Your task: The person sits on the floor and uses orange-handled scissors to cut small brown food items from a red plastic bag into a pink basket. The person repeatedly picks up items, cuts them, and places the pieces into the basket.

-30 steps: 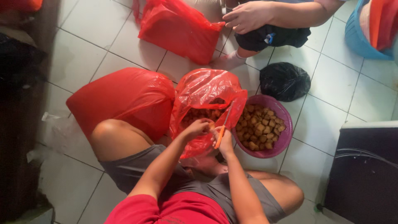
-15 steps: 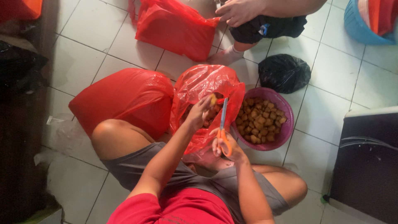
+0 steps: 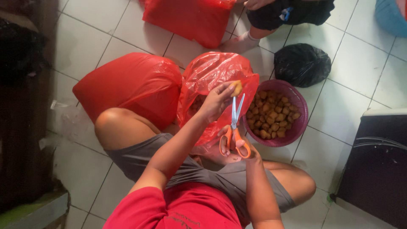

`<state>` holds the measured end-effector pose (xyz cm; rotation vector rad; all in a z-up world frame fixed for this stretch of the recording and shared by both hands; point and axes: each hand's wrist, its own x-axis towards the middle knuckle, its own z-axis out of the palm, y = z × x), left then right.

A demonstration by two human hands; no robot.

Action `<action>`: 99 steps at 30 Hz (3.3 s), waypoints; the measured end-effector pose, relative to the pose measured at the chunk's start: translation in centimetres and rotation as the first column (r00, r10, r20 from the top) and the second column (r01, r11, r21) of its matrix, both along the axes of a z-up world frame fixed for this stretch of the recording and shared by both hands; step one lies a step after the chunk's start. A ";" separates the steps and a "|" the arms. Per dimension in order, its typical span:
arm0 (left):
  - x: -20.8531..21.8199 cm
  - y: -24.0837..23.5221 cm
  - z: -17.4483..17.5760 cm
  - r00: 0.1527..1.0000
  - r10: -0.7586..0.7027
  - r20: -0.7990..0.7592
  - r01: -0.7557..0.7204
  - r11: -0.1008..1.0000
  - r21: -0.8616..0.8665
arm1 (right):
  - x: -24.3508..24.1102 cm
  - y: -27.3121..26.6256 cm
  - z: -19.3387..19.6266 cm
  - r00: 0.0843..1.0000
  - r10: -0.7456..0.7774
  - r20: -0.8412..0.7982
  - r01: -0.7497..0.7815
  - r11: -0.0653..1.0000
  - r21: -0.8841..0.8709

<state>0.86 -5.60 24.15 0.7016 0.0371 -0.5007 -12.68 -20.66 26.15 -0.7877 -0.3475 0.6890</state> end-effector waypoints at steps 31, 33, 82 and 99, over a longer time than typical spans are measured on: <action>-3.9 -11.9 -7.0 0.988 -0.128 0.082 0.078 0.893 0.444 | -3.3 -5.8 -9.2 0.592 -0.805 0.030 0.790 0.573 -0.219; -4.1 -16.8 -7.5 0.964 -0.235 0.124 0.153 0.872 0.464 | -3.1 -8.4 -10.6 0.361 -0.929 -0.077 0.868 0.365 -0.337; -1.0 3.7 -20.4 0.944 -0.077 -0.322 0.154 0.963 0.222 | 1.4 3.0 -10.4 0.924 -0.329 -0.193 0.241 0.896 -0.372; -0.3 1.5 -5.0 0.989 -0.100 -0.112 0.091 0.993 -0.082 | -1.1 0.3 -2.3 0.985 -0.142 -0.101 0.127 0.981 -0.144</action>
